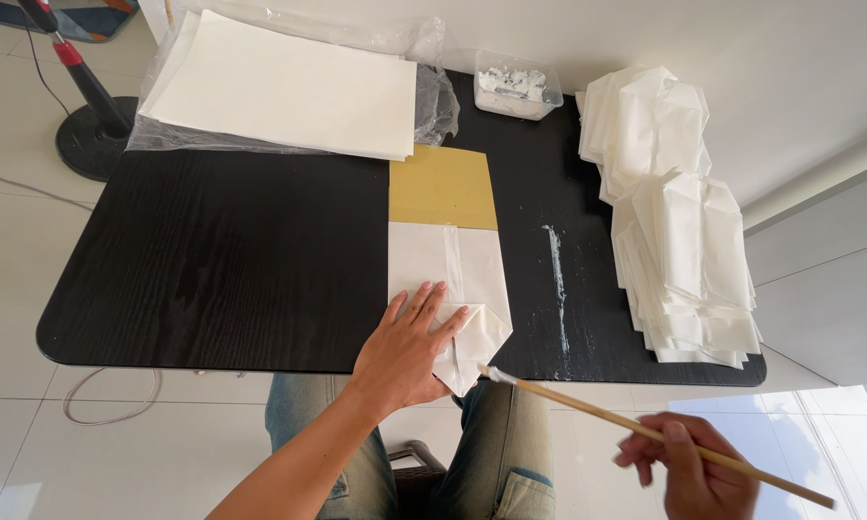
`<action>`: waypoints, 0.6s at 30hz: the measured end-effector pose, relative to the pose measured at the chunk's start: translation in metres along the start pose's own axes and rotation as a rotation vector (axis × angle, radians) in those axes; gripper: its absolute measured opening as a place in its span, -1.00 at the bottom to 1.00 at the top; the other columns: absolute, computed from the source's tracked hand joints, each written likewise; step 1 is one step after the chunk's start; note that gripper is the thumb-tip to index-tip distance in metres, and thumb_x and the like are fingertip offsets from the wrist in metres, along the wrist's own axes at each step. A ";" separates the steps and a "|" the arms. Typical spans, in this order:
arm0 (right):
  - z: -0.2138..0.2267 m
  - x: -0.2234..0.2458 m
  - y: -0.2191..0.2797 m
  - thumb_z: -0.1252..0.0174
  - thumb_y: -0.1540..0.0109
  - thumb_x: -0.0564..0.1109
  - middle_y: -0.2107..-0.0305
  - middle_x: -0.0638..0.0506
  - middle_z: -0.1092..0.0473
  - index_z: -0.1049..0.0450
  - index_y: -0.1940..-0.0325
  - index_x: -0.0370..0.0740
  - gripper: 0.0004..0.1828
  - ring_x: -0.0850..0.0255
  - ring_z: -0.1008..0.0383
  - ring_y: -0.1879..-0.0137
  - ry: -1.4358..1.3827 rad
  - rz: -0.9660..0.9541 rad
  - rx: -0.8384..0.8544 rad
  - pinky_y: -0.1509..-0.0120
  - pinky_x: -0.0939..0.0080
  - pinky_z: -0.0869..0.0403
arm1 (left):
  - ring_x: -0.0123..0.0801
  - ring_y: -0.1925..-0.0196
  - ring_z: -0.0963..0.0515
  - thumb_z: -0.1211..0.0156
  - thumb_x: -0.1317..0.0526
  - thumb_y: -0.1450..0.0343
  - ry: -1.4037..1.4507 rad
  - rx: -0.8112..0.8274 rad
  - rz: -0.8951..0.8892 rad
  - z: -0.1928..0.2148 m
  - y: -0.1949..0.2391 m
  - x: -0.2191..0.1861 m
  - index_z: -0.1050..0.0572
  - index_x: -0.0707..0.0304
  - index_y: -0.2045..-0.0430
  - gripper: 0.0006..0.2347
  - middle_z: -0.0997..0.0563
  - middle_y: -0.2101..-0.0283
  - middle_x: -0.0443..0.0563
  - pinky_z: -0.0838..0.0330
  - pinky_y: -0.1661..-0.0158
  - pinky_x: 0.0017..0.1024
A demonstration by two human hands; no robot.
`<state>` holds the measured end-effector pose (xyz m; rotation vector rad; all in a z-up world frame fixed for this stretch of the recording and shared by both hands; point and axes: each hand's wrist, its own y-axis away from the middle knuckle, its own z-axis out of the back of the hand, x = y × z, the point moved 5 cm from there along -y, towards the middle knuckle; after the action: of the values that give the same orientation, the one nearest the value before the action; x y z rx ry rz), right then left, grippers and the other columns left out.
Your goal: Folding white paper sheets over a template and applying glue with a brush to assemble a component.
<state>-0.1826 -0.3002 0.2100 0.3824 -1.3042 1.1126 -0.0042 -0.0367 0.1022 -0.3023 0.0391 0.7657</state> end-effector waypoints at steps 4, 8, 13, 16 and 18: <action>-0.011 -0.020 -0.003 0.02 -0.40 -0.17 0.57 -0.29 -0.59 -0.55 0.20 -0.51 -0.68 -0.01 -0.65 0.56 0.010 -0.098 0.080 0.64 0.23 -0.42 | 0.07 -0.55 -0.01 -0.12 -0.45 -0.29 -0.008 -0.010 -0.004 0.000 0.000 0.001 -0.13 -0.04 -0.43 -0.15 -0.11 -0.49 0.29 0.09 -0.38 0.03; -0.021 -0.017 0.000 -0.03 -0.33 -0.18 0.53 -0.20 -0.64 -0.63 0.19 -0.41 -0.71 0.15 -0.63 0.48 0.043 -0.097 0.280 0.52 0.30 -0.55 | 0.08 -0.55 0.01 -0.12 -0.45 -0.30 0.008 -0.002 -0.010 -0.001 0.000 0.001 -0.11 -0.03 -0.44 -0.14 -0.08 -0.50 0.30 0.11 -0.39 0.03; -0.018 -0.012 0.003 -0.04 -0.31 -0.16 0.58 -0.15 -0.63 -0.68 0.24 -0.40 -0.68 0.19 -0.59 0.52 0.071 -0.140 0.347 0.55 0.32 -0.48 | 0.07 -0.55 0.03 -0.12 -0.44 -0.31 0.014 0.004 -0.011 -0.001 -0.001 0.000 -0.10 -0.02 -0.44 -0.14 -0.06 -0.51 0.29 0.12 -0.38 0.04; -0.014 -0.010 0.007 -0.04 -0.30 -0.19 0.59 -0.16 -0.66 -0.72 0.25 -0.37 -0.67 0.14 -0.61 0.55 0.140 -0.228 0.341 0.53 0.27 -0.50 | 0.07 -0.55 0.02 -0.14 -0.45 -0.29 -0.001 -0.004 -0.009 -0.001 0.000 0.001 -0.09 -0.02 -0.45 -0.12 -0.06 -0.51 0.29 0.12 -0.38 0.03; -0.011 -0.007 0.009 -0.05 -0.28 -0.22 0.66 -0.22 -0.63 -0.72 0.32 -0.45 -0.65 0.10 -0.59 0.57 0.101 -0.241 0.303 0.55 0.24 -0.46 | 0.07 -0.55 0.05 -0.18 -0.47 -0.27 0.018 0.023 -0.006 -0.001 -0.001 0.001 -0.07 -0.05 -0.46 -0.09 -0.04 -0.51 0.28 0.14 -0.39 0.03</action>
<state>-0.1827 -0.2908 0.1977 0.6809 -0.9724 1.1093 -0.0026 -0.0372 0.1014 -0.2870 0.0642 0.7563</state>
